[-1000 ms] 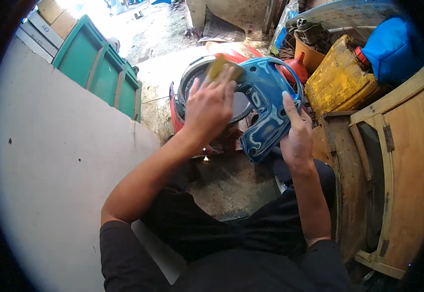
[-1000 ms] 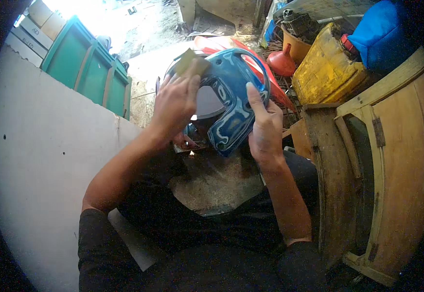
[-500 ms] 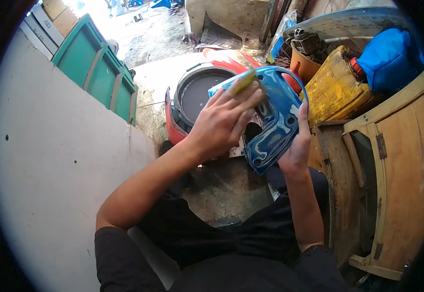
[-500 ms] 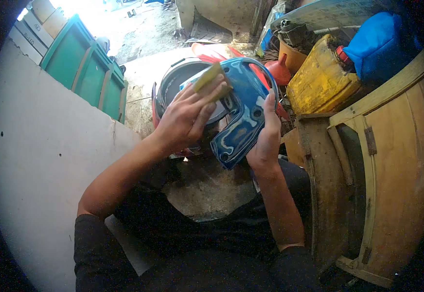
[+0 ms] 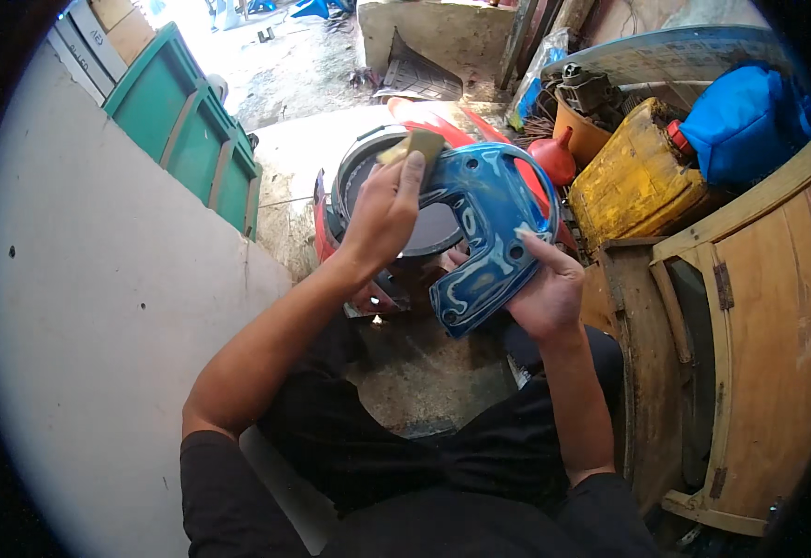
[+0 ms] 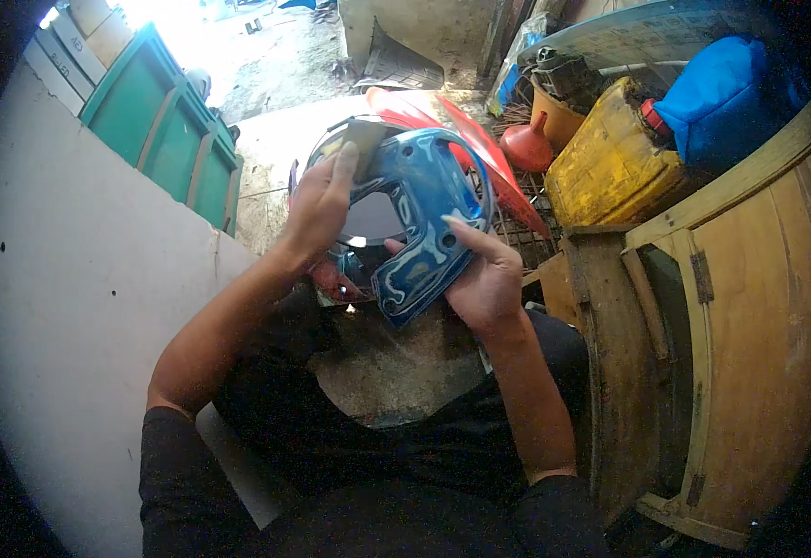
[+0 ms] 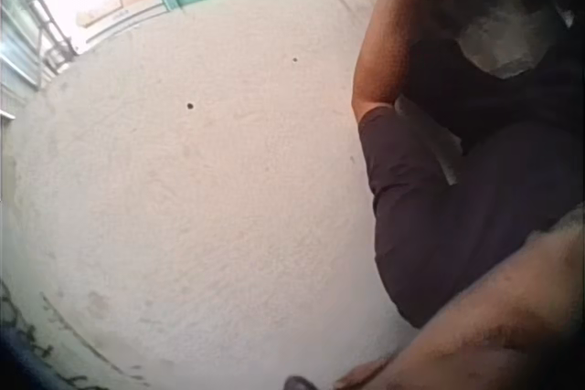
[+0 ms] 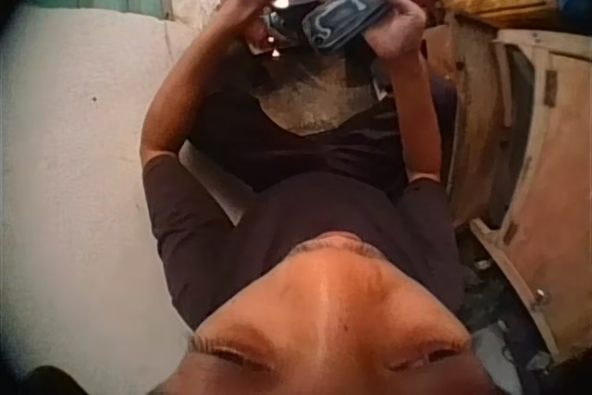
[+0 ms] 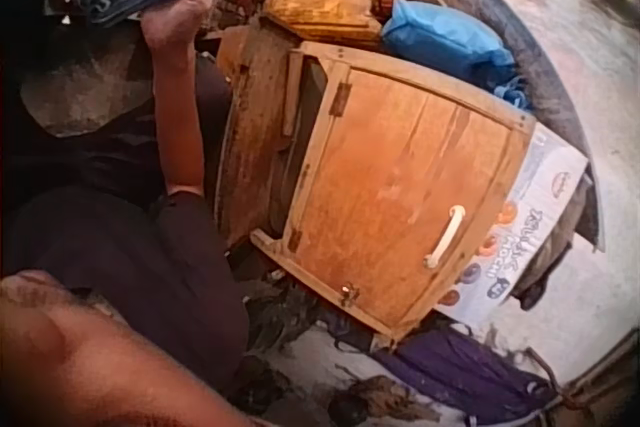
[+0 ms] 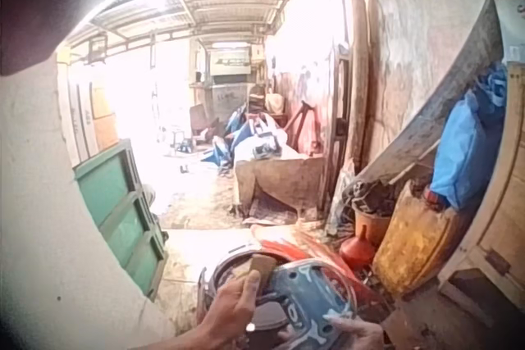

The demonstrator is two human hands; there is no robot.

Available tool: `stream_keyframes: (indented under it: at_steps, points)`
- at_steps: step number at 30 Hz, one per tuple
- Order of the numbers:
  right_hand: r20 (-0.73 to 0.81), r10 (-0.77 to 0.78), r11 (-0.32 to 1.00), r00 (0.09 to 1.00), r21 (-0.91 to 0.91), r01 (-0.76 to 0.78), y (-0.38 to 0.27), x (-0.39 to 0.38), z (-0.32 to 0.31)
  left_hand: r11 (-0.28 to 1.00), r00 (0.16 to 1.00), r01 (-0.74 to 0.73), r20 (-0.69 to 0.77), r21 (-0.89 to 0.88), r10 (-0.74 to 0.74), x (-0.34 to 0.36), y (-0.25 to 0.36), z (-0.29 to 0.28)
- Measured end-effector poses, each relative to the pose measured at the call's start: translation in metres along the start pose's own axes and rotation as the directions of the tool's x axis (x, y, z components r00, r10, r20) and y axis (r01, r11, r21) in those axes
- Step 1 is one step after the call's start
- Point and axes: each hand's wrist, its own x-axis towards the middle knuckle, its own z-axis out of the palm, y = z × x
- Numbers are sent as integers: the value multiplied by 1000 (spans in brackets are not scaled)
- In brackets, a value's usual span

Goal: The person sands the surface of a blue and white patterned motorcycle fairing piece using a yellow sanding block, dipping the piece into a bucket of water occasionally.

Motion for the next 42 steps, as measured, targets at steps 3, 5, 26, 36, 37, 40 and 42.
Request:
stream_keyframes:
  at_steps: [3, 5, 26, 36, 37, 40, 42]
  points:
    - [50, 23, 998, 998, -51, -20, 6, 5, -7, 990, 989, -113, -101, -80, 105, 4, -8, 1]
    - [85, 69, 997, 994, 18, -71, 5, 6, -7, 984, 980, -164, -129, -69, 154, 3, -5, 5]
    - [195, 143, 981, 970, 104, -166, -2, -1, 4, 986, 986, -164, 31, -24, 165, -9, 17, 4]
    - [146, 114, 977, 983, 161, -137, -3, 1, -15, 927, 919, -365, 188, 80, 346, -14, 19, 11]
    - [127, 115, 974, 985, 179, -137, -3, 1, -11, 925, 916, -371, 197, 80, 350, -15, 18, 12]
    - [89, 92, 958, 992, 262, -112, -4, 2, -9, 907, 897, -410, 227, 101, 380, -19, 19, 16]
    - [68, 84, 944, 994, 315, -102, -3, 3, -11, 875, 871, -463, 256, 144, 419, -22, 23, 17]
